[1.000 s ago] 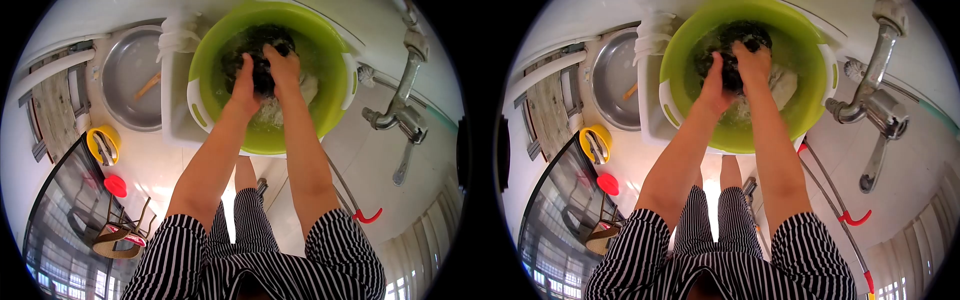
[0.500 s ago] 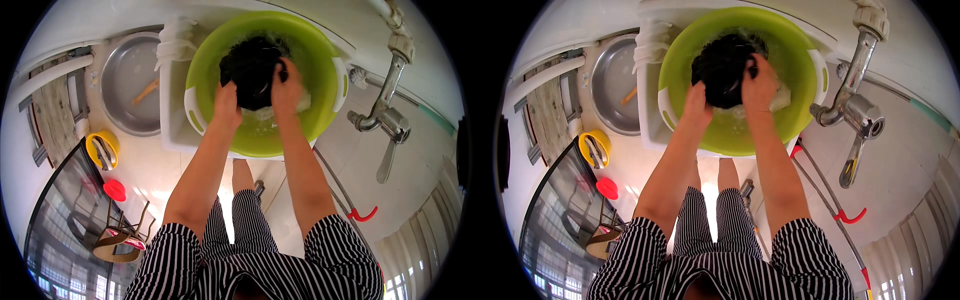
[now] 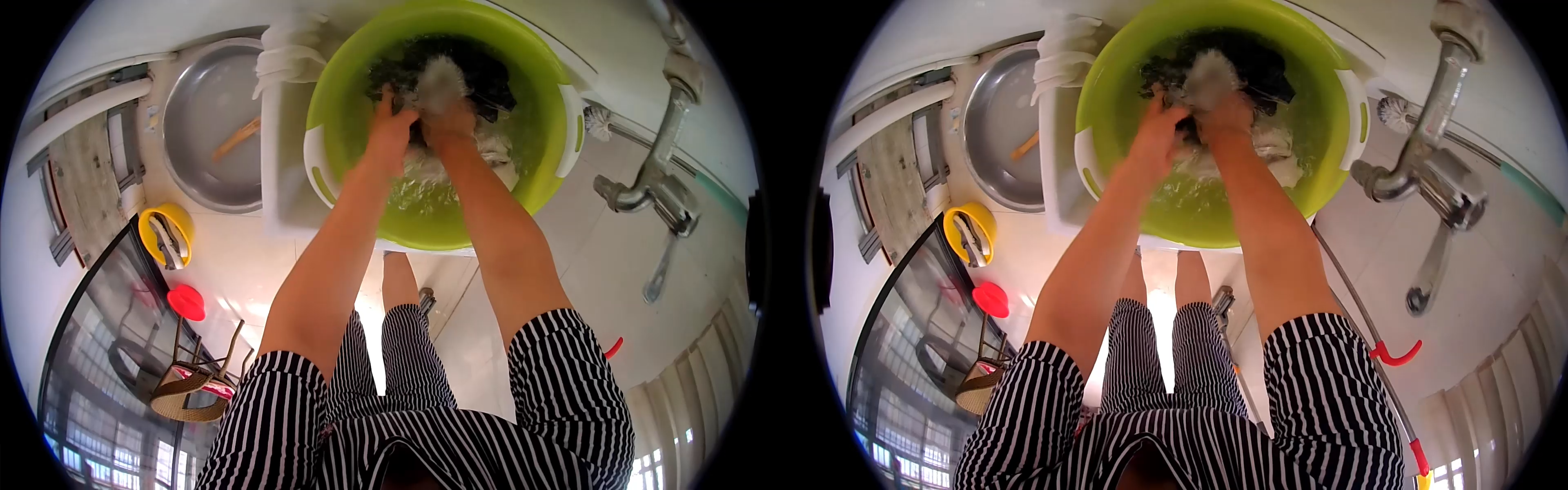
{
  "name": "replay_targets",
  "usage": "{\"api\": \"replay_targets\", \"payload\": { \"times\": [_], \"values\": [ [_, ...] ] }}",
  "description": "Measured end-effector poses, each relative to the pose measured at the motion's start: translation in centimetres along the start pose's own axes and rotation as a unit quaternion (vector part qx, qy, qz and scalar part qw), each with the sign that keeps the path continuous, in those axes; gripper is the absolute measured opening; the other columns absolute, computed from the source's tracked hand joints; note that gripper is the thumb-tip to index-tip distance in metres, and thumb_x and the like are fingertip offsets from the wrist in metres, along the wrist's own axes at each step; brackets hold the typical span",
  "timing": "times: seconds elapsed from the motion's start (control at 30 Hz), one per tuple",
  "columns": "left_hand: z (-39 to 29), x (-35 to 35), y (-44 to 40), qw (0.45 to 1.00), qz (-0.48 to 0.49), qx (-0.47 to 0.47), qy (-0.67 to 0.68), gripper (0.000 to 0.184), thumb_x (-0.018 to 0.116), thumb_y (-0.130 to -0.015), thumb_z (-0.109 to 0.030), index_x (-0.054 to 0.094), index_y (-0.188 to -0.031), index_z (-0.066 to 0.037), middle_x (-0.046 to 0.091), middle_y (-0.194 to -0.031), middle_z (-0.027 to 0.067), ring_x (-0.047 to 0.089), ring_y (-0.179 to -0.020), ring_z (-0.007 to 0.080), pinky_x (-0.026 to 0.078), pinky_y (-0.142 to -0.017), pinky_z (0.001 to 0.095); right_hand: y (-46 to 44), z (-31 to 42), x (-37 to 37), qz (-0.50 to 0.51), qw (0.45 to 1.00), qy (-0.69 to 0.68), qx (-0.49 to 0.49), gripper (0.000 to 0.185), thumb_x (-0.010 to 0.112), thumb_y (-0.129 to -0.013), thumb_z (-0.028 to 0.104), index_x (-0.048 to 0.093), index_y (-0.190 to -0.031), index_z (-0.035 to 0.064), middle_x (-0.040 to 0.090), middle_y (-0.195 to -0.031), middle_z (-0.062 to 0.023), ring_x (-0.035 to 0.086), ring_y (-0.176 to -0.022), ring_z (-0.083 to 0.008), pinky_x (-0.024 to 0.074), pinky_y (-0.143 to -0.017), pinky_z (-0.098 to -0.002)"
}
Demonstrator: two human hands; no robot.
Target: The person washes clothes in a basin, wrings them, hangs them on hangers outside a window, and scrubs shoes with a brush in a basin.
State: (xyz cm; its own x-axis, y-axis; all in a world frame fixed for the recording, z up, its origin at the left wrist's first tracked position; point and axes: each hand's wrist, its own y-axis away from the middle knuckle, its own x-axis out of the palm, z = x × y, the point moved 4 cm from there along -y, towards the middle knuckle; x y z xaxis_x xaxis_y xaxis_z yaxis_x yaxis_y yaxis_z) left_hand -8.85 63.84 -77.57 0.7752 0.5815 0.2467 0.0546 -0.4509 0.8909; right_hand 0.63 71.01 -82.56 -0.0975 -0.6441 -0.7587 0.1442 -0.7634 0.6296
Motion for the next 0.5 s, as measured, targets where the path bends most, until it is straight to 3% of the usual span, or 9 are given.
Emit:
{"api": "replay_targets", "payload": {
  "times": [0.07, 0.13, 0.2, 0.27, 0.3, 0.37, 0.4, 0.47, 0.5],
  "values": [
    [0.8, -0.5, 1.8, 1.000, -0.017, -0.004, 0.003, 0.063, 0.055, -0.090, -0.024, 0.024, -0.146, -0.022, 0.040, -0.138, 0.0071, 0.040, -0.121, 0.0309, 0.039, -0.095, 0.0455, 0.4, 1.4, -2.3, 0.002, 0.995, 0.091, -0.042, 0.039, 0.059, -0.086, 0.019, 0.053, -0.124, 0.0147, 0.059, -0.120, -0.0143, 0.057, -0.110, -0.0326, 0.0477, -0.089, -0.0410],
    [1.9, -1.2, 3.0, 0.996, -0.051, 0.054, 0.050, 0.065, 0.056, -0.092, -0.034, 0.022, -0.146, -0.026, 0.039, -0.139, 0.0061, 0.039, -0.123, 0.0340, 0.039, -0.097, 0.0486, 2.3, 2.3, -5.3, -0.007, 0.999, 0.030, -0.014, 0.035, 0.060, -0.086, 0.021, 0.055, -0.119, 0.0083, 0.060, -0.118, -0.0159, 0.058, -0.107, -0.0344, 0.0484, -0.083, -0.0414],
    [1.3, -0.2, 5.5, 0.993, -0.050, 0.012, 0.108, 0.068, 0.055, -0.091, -0.043, 0.021, -0.146, -0.025, 0.038, -0.140, 0.0056, 0.039, -0.124, 0.0340, 0.039, -0.098, 0.0471, 5.5, 1.3, -7.6, -0.126, 0.915, -0.374, 0.084, 0.037, 0.062, -0.087, 0.026, 0.055, -0.114, 0.0025, 0.062, -0.111, -0.0180, 0.060, -0.100, -0.0337, 0.0478, -0.081, -0.0399],
    [0.7, 0.7, 7.0, 0.985, -0.047, -0.030, 0.165, 0.071, 0.054, -0.090, -0.052, 0.021, -0.147, -0.025, 0.037, -0.141, 0.0051, 0.039, -0.124, 0.0339, 0.039, -0.099, 0.0457, 9.7, 1.1, -9.1, -0.176, 0.855, -0.485, 0.047, 0.044, 0.065, -0.086, 0.032, 0.054, -0.112, -0.0013, 0.063, -0.099, -0.0161, 0.061, -0.089, -0.0271, 0.0474, -0.079, -0.0360],
    [0.6, 1.0, 7.2, 0.976, 0.021, -0.025, 0.215, 0.075, 0.053, -0.087, -0.059, 0.024, -0.146, -0.022, 0.039, -0.139, 0.0049, 0.040, -0.124, 0.0320, 0.038, -0.100, 0.0442, 11.9, 1.1, -9.4, -0.174, 0.840, -0.513, 0.042, 0.043, 0.066, -0.086, 0.032, 0.054, -0.111, -0.0013, 0.064, -0.093, -0.0141, 0.060, -0.084, -0.0233, 0.0472, -0.077, -0.0338],
    [1.1, 1.2, 6.1, 0.933, 0.165, -0.014, 0.320, 0.074, 0.051, -0.084, -0.066, 0.043, -0.135, -0.013, 0.055, -0.123, 0.0063, 0.054, -0.109, 0.0278, 0.044, -0.096, 0.0390, 17.1, 2.6, -11.1, -0.086, 0.801, -0.591, 0.038, 0.031, 0.068, -0.086, 0.026, 0.060, -0.105, 0.0024, 0.058, -0.088, -0.0015, 0.052, -0.079, -0.0087, 0.0442, -0.072, -0.0222],
    [1.1, 0.8, 5.8, 0.933, 0.169, -0.014, 0.317, 0.074, 0.051, -0.084, -0.066, 0.043, -0.135, -0.013, 0.055, -0.123, 0.0063, 0.054, -0.109, 0.0278, 0.044, -0.096, 0.0390, 19.4, 3.1, -11.5, -0.032, 0.808, -0.587, 0.051, 0.029, 0.069, -0.086, 0.024, 0.060, -0.103, 0.0035, 0.058, -0.088, -0.0004, 0.052, -0.079, -0.0075, 0.0435, -0.071, -0.0208],
    [1.1, 0.7, 5.8, 0.930, 0.228, -0.065, 0.280, 0.063, 0.060, -0.083, -0.059, 0.056, -0.119, -0.008, 0.065, -0.101, 0.0071, 0.062, -0.089, 0.0221, 0.052, -0.084, 0.0353, 22.6, 3.4, -12.6, 0.020, 0.811, -0.581, 0.064, 0.027, 0.071, -0.085, 0.022, 0.060, -0.102, 0.0045, 0.057, -0.088, 0.0008, 0.051, -0.080, -0.0064, 0.0427, -0.070, -0.0195],
    [1.2, 0.5, 6.0, 0.940, 0.182, -0.106, 0.267, 0.046, 0.061, -0.087, -0.045, 0.061, -0.110, -0.006, 0.067, -0.091, 0.0089, 0.065, -0.081, 0.0215, 0.055, -0.073, 0.0344, 23.7, 3.9, -13.2, 0.088, 0.796, -0.597, 0.035, 0.027, 0.071, -0.084, 0.022, 0.060, -0.102, 0.0054, 0.056, -0.087, 0.0012, 0.051, -0.079, -0.0062, 0.0426, -0.070, -0.0198]
  ]
}}
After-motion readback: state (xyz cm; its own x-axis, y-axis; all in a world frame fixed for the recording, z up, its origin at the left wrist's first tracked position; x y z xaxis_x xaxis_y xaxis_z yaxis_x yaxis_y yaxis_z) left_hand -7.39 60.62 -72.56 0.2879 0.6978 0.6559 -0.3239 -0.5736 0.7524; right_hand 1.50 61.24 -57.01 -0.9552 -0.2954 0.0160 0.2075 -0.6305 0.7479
